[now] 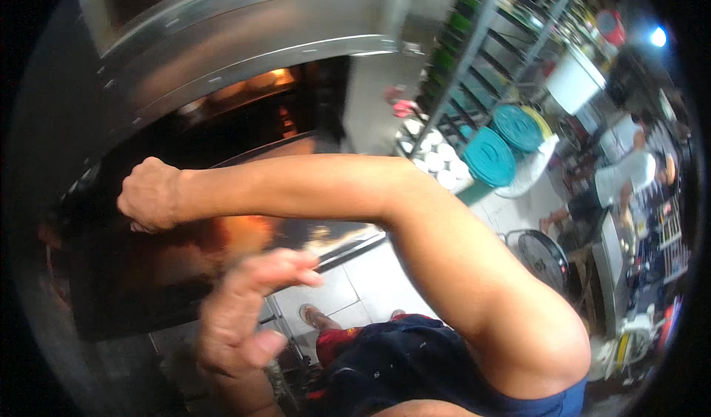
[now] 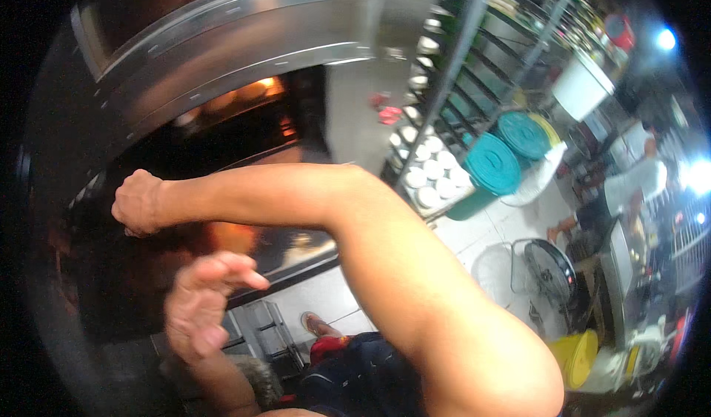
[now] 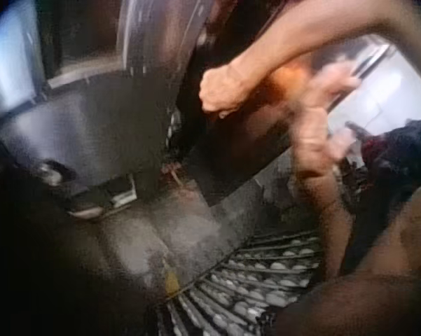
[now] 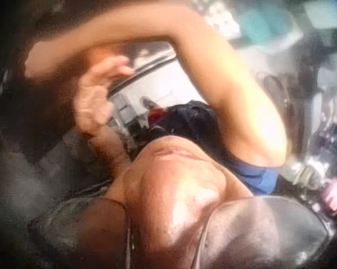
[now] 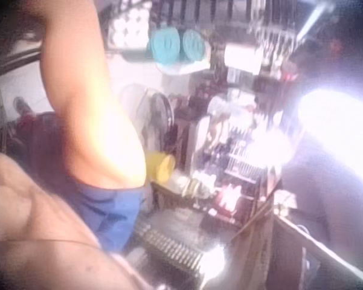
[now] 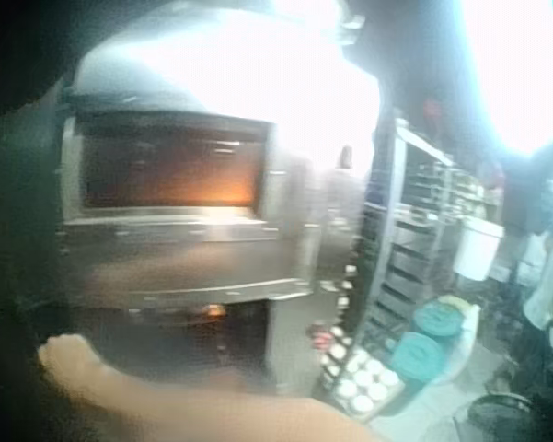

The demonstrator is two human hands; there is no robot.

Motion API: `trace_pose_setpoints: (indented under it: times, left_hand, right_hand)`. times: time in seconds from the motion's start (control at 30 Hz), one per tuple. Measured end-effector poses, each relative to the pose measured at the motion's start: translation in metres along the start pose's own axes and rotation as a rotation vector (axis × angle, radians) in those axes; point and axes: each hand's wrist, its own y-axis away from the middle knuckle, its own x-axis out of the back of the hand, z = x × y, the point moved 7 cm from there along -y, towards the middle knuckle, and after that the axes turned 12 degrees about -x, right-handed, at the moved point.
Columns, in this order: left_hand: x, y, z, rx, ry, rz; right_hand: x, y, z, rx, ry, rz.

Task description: The person opens an industrial oven door, removes several trays of unbaked buns from a rolling rack, and places them into the oven before closing the door and pressing a button.

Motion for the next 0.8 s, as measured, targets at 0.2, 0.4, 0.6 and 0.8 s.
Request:
trace_pose_setpoints:
  times: [0.2, 0.4, 0.6, 0.8]
  left_hand:
    - [-0.239, -0.019, -0.085, 0.077, 0.032, -0.659]
    - [-0.376, -0.012, -0.162, 0.159, -0.165, -0.794]
    - [-0.389, 0.003, -0.243, 0.343, -0.479, -0.835]
    - [-0.365, -0.008, -0.316, 0.441, -0.482, -0.692]
  right_hand:
    - [0.147, 0.289, 0.042, -0.243, -0.14, 0.115]
    - [0.24, 0.506, 0.134, -0.747, -0.403, 0.365]
    - [0.294, 0.586, 0.225, -0.842, -0.563, 0.676]
    - [0.339, 0.575, 0.338, -0.794, -0.738, 0.839]
